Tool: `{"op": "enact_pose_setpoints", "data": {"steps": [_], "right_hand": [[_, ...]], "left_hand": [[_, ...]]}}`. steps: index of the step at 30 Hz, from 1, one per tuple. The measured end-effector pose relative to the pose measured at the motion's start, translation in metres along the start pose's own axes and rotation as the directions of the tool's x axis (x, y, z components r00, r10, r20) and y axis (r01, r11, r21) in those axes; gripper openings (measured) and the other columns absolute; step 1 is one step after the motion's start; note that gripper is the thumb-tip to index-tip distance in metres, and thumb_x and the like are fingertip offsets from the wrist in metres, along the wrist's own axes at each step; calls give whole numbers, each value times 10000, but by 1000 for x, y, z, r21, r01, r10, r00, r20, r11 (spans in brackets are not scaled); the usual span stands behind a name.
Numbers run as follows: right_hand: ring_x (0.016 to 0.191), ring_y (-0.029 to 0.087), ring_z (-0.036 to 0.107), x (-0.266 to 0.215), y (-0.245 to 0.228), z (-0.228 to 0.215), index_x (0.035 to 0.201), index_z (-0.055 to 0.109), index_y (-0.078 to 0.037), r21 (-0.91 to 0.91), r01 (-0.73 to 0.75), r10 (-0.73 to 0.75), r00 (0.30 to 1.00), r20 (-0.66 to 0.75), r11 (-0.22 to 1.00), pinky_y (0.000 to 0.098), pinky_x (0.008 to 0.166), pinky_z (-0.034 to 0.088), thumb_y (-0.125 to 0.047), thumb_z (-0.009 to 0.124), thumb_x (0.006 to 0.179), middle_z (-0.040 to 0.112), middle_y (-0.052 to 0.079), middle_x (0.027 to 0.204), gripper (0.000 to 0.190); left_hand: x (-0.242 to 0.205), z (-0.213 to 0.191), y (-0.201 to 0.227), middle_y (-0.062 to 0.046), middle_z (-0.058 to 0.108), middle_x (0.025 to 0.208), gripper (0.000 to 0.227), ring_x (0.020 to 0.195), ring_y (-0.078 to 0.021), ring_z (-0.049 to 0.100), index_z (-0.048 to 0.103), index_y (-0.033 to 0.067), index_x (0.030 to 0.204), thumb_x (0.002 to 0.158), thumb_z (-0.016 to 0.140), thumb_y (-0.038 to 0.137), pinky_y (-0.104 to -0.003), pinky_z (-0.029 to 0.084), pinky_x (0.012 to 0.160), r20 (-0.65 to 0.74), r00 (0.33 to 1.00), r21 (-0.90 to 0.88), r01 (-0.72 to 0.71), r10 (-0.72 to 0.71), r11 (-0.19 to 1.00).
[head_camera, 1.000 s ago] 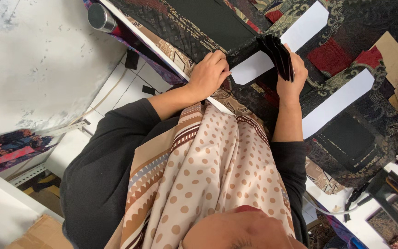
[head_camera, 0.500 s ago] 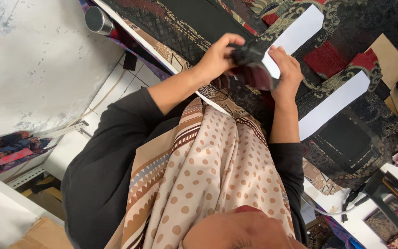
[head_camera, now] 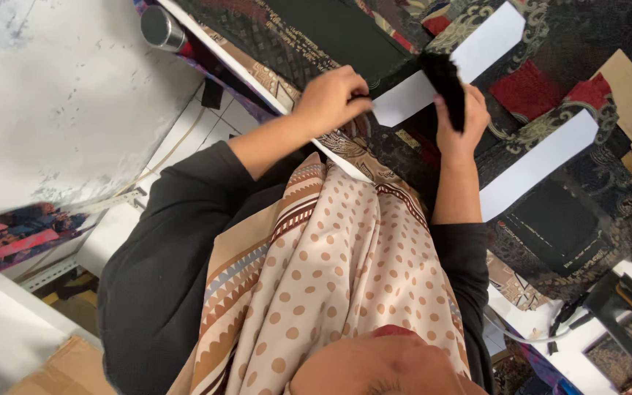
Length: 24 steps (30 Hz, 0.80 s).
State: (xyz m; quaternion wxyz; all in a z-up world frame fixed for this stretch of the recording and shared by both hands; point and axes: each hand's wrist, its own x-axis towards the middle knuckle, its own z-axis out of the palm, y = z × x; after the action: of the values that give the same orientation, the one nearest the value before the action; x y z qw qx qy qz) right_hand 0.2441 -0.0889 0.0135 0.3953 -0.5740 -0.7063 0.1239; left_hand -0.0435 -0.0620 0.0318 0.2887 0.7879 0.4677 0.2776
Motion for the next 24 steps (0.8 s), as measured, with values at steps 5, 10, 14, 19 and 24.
{"op": "enact_pose_setpoints", "data": {"steps": [5, 10, 14, 19, 24], "right_hand": [[1098, 362, 697, -8, 13, 5, 1162, 747, -28, 53, -18, 18, 1000, -13, 998, 419, 1009, 537, 15, 820, 933, 755, 167, 1109, 245], [1064, 359, 686, -4, 9, 6, 1266, 715, -5, -10, 14, -14, 1000, -14, 1000, 409, 976, 534, -40, 818, 898, 746, 161, 1099, 384], [1047, 324, 705, 4, -2, 1, 1309, 711, -26, -42, -13, 14, 1000, 25, 999, 404, 1026, 542, -48, 778, 1009, 754, 121, 1131, 308], [1291, 298, 693, 10, -10, -1, 1183, 733, -56, -6, 82, -82, 995, 52, 997, 420, 1050, 499, -45, 762, 1007, 761, 96, 1275, 179], [1226, 301, 700, -3, 11, 1, 1174, 719, -41, 129, -35, 34, 999, 12, 991, 413, 1035, 507, -38, 764, 979, 749, 92, 1248, 200]], "left_hand": [[-23, 18, 16, -79, 566, 1036, 205, 1018, -300, 595, 662, 60, 948, 852, 793, 183, -413, 523, 829, -116, 990, 69, -73, 81, 995], [-16, 19, 15, -101, 559, 996, 180, 971, -313, 592, 619, 55, 925, 865, 761, 148, -424, 512, 822, -119, 984, 171, -114, 135, 979], [-5, 32, 4, -125, 601, 1013, 158, 954, -329, 633, 619, 19, 980, 969, 703, 152, -427, 514, 797, -14, 1000, -17, 16, -16, 1000], [34, 50, -19, -119, 717, 1068, 200, 906, -161, 717, 517, 51, 1219, 1037, 576, 110, -313, 577, 765, 419, 890, -759, 451, -177, 469], [40, 52, -23, -125, 727, 1091, 629, 963, -147, 703, 365, 64, 1463, 922, 681, 5, -260, 577, 796, 374, 924, -816, 370, -83, 443]]}}
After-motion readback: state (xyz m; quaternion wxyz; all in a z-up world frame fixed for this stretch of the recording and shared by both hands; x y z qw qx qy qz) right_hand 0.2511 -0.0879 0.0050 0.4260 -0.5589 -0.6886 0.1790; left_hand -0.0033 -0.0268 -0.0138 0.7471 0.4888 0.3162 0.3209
